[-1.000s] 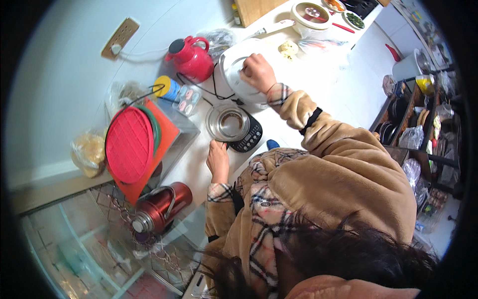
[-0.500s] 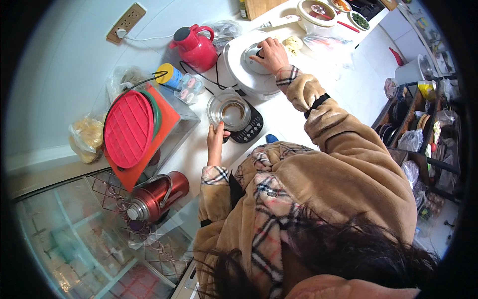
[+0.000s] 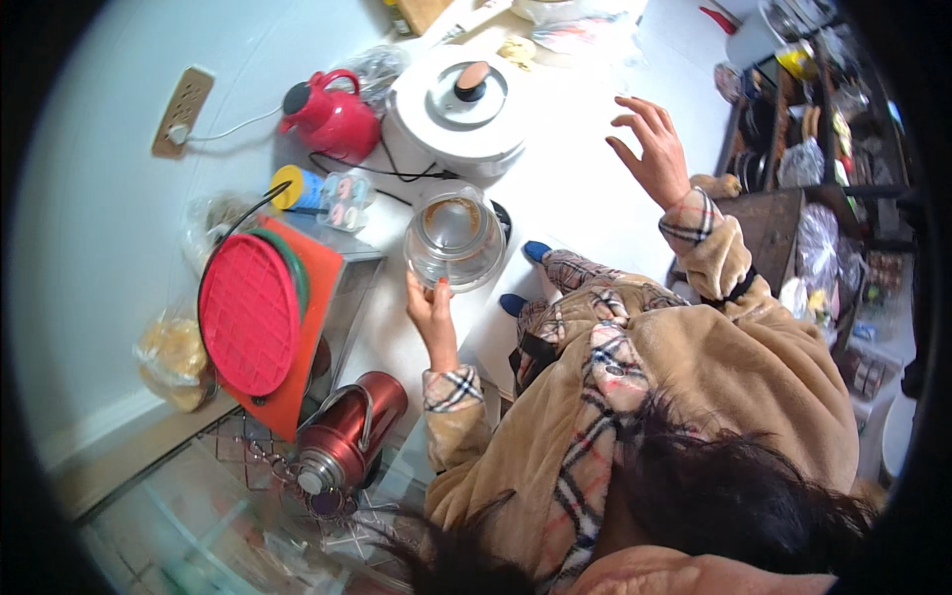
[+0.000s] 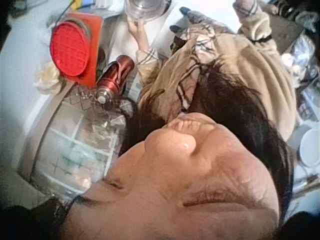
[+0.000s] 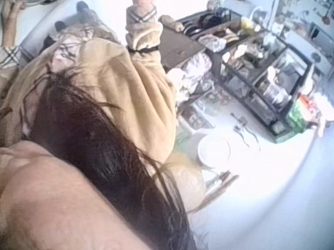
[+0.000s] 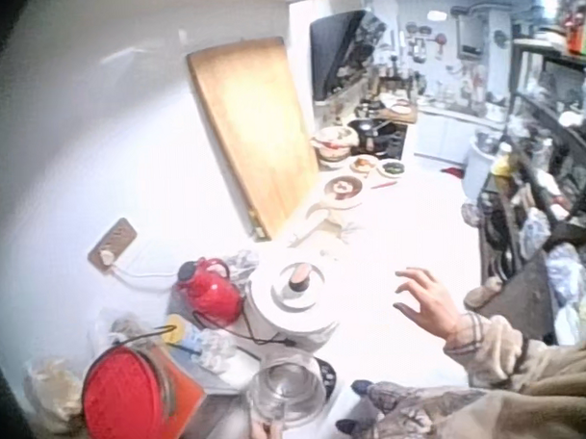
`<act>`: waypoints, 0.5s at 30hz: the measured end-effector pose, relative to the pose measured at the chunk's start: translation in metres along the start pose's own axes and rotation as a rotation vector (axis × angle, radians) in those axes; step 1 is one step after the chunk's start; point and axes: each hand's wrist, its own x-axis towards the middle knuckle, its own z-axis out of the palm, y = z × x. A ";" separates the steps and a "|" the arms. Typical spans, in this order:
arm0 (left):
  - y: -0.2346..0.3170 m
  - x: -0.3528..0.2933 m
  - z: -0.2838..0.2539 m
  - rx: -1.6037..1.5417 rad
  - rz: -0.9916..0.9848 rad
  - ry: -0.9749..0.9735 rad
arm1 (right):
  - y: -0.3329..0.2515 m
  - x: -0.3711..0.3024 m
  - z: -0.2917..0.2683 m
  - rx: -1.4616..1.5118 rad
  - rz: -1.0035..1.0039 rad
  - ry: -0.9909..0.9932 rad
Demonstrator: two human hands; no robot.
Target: The person retrieves a white bowl from a cabinet, cracks two eggs into it, and places the bowl on the counter. They then fill a small metal pot with water from the tap and set it on an electric hot plate.
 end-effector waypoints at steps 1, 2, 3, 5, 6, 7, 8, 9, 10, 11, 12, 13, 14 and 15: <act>0.010 -0.003 0.002 -0.006 -0.014 -0.037 | 0.005 -0.014 -0.012 -0.019 0.028 -0.028; 0.020 -0.008 0.007 -0.005 -0.048 -0.060 | 0.009 -0.026 -0.023 -0.022 0.038 -0.045; 0.029 -0.010 0.013 0.000 -0.018 -0.091 | 0.013 -0.035 -0.033 -0.028 0.051 -0.054; 0.043 -0.013 0.033 0.082 -0.033 -0.125 | 0.021 -0.048 -0.048 -0.002 0.081 -0.039; 0.048 -0.017 0.045 0.079 -0.025 -0.181 | 0.028 -0.051 -0.054 0.008 0.098 -0.053; 0.051 -0.021 0.060 0.098 -0.034 -0.225 | 0.035 -0.054 -0.058 0.020 0.112 -0.058; 0.051 -0.026 0.078 0.077 -0.056 -0.237 | 0.043 -0.056 -0.062 0.050 0.109 -0.058; 0.050 -0.029 0.099 0.059 -0.053 -0.264 | 0.054 -0.057 -0.066 0.064 0.083 -0.039; 0.048 -0.033 0.121 0.040 -0.078 -0.307 | 0.066 -0.061 -0.071 0.140 0.091 -0.061; 0.046 -0.037 0.143 0.030 -0.107 -0.340 | 0.079 -0.064 -0.075 0.210 0.096 -0.093; 0.045 -0.041 0.169 0.011 -0.118 -0.353 | 0.093 -0.067 -0.080 0.301 0.140 -0.175; 0.044 -0.043 0.195 0.032 -0.110 -0.395 | 0.107 -0.072 -0.085 0.347 0.180 -0.223; 0.042 -0.043 0.224 0.026 -0.122 -0.419 | 0.125 -0.076 -0.087 0.543 0.370 -0.349; 0.041 -0.046 0.252 0.027 -0.137 -0.437 | 0.141 -0.081 -0.089 0.775 0.524 -0.459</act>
